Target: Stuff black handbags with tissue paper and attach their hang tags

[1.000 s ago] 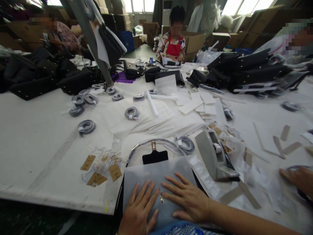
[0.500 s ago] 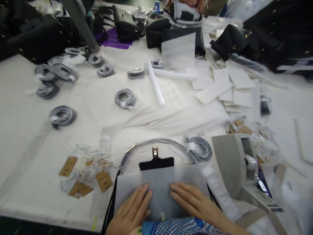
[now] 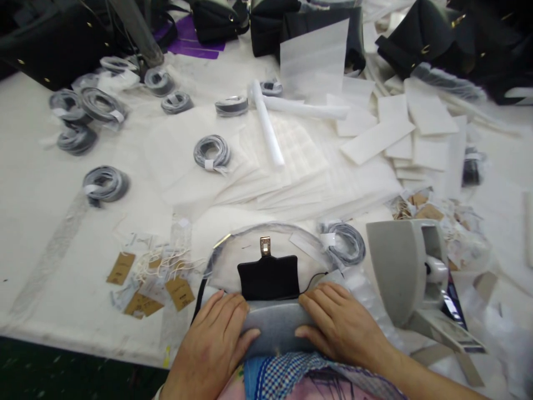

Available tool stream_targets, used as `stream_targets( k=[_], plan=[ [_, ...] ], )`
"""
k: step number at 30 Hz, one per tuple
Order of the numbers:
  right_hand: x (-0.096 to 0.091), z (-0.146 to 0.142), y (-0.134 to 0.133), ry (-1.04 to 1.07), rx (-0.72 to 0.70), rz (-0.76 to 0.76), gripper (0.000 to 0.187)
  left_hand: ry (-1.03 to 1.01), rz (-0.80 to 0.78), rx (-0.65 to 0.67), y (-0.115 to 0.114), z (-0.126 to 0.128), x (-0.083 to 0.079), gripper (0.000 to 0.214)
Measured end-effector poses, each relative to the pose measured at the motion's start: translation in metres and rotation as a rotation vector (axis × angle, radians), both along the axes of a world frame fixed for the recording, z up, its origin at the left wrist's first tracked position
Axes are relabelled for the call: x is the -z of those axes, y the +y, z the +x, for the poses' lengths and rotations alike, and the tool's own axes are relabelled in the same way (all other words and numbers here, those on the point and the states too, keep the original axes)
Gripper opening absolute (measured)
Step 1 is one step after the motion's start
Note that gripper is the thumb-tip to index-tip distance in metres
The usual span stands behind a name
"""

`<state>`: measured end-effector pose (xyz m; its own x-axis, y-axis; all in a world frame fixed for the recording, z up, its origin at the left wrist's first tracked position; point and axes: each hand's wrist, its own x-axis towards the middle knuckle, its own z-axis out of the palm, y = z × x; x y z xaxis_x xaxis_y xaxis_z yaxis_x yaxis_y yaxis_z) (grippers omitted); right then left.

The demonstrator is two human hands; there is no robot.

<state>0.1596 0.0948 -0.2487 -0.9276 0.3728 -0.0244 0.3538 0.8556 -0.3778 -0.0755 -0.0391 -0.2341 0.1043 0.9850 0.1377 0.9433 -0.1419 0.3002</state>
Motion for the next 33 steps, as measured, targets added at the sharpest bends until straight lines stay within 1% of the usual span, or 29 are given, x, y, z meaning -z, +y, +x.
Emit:
stream_targets(
  k=[2,4,9,11,15,18,19,22,23,25,26,28,29,31,33],
  plan=[
    [-0.002,0.0,0.001,0.026,-0.013,-0.019,0.048,-0.025,-0.022,-0.003,-0.001,0.001,-0.001,0.027],
    [-0.003,-0.002,0.003,0.012,-0.029,-0.045,0.046,-0.028,-0.065,-0.015,-0.001,0.001,0.002,0.028],
    [0.002,-0.013,0.008,-0.15,0.005,-0.099,0.027,0.038,-0.158,-0.02,0.003,0.0,0.019,0.037],
    [0.005,-0.017,0.01,-0.18,0.02,-0.103,0.023,0.064,-0.173,-0.034,0.005,0.0,0.023,0.042],
    [0.009,-0.02,0.01,-0.184,0.029,-0.092,0.023,0.086,-0.155,-0.085,0.004,0.007,0.022,0.038],
    [0.011,-0.019,0.008,-0.171,0.036,-0.065,0.032,0.091,-0.056,-0.141,0.001,0.02,0.02,0.033],
    [0.011,-0.019,0.008,-0.169,0.038,-0.049,0.035,0.077,-0.014,-0.134,-0.001,0.025,0.019,0.034],
    [0.011,-0.019,0.007,-0.178,0.042,-0.008,0.039,-0.002,0.06,-0.023,-0.01,0.033,0.019,0.04],
    [0.011,-0.019,0.006,-0.182,0.043,-0.005,0.038,-0.018,0.065,0.013,-0.014,0.034,0.019,0.038],
    [0.012,-0.02,0.006,-0.19,0.044,-0.009,0.037,0.002,0.022,0.085,-0.023,0.034,0.018,0.035],
    [0.013,-0.021,0.006,-0.194,0.046,-0.012,0.037,0.03,-0.014,0.123,-0.027,0.034,0.017,0.042],
    [0.014,-0.021,0.005,-0.206,0.056,-0.008,0.037,0.091,-0.085,0.2,-0.036,0.032,0.017,0.065],
    [0.014,-0.021,0.005,-0.209,0.06,-0.004,0.038,0.117,-0.11,0.225,-0.04,0.032,0.018,0.073],
    [0.012,-0.02,0.004,-0.209,0.063,0.004,0.038,0.144,-0.122,0.231,-0.046,0.032,0.021,0.081],
    [0.007,-0.018,0.002,-0.2,0.06,0.014,0.038,0.153,-0.118,0.217,-0.049,0.034,0.027,0.082]
  ],
)
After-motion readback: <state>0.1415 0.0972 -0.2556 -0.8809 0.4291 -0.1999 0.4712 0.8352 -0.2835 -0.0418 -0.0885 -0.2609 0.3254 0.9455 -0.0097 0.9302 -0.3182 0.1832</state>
